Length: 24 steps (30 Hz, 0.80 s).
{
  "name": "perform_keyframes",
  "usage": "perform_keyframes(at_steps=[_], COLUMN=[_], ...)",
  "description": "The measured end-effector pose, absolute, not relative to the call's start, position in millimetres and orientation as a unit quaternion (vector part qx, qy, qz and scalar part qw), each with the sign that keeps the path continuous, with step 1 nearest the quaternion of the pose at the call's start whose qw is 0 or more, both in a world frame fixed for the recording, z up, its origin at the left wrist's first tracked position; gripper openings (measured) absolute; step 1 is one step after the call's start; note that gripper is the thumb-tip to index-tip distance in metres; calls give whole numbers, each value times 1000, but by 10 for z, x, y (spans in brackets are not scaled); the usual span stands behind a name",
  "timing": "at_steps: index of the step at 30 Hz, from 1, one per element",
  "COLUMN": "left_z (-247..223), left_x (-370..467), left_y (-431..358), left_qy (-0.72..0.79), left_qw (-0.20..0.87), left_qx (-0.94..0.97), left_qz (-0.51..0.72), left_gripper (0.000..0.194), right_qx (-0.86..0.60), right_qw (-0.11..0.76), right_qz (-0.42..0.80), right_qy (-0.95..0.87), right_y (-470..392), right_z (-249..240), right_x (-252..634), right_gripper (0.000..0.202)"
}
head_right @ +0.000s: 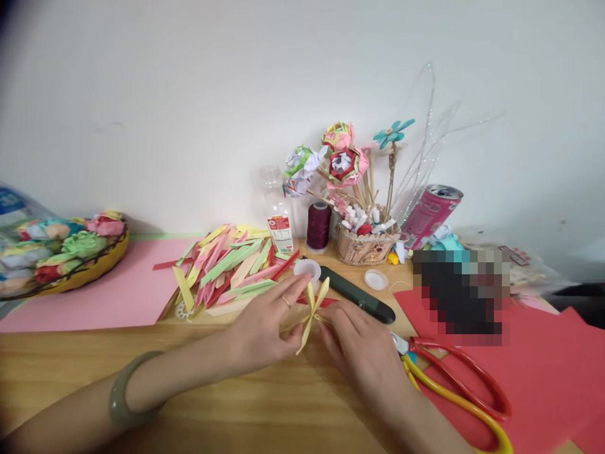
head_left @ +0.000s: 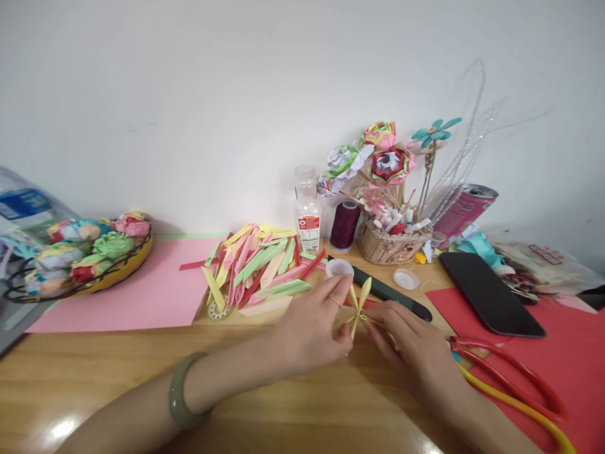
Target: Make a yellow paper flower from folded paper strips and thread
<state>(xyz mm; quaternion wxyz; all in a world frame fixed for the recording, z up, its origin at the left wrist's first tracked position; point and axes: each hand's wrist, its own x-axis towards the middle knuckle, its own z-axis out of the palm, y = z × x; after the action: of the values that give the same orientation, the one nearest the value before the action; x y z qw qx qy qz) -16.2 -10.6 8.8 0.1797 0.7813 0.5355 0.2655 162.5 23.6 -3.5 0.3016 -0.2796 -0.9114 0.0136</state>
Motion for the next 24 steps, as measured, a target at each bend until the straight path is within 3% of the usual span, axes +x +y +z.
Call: perform_keyframes(at_steps=[10,16,24], left_z=[68,84,73], left_x=[-184,-171,-283], left_y=[-76,-82,-87], left_qy=[503,510,451], left_qw=[94,94,128], left_qx=[792,813,831], left_qz=[333,263,300], left_gripper=[34,23,28], right_qx=[-295,-300,-300], right_qw=[319,315,314], right_qz=[63,99,105], right_qy=[-898,-895,-895], right_y=[242,232,248], right_z=[-45,-59,0], right_x=[1629,1635,1667], right_gripper=[16,15,13])
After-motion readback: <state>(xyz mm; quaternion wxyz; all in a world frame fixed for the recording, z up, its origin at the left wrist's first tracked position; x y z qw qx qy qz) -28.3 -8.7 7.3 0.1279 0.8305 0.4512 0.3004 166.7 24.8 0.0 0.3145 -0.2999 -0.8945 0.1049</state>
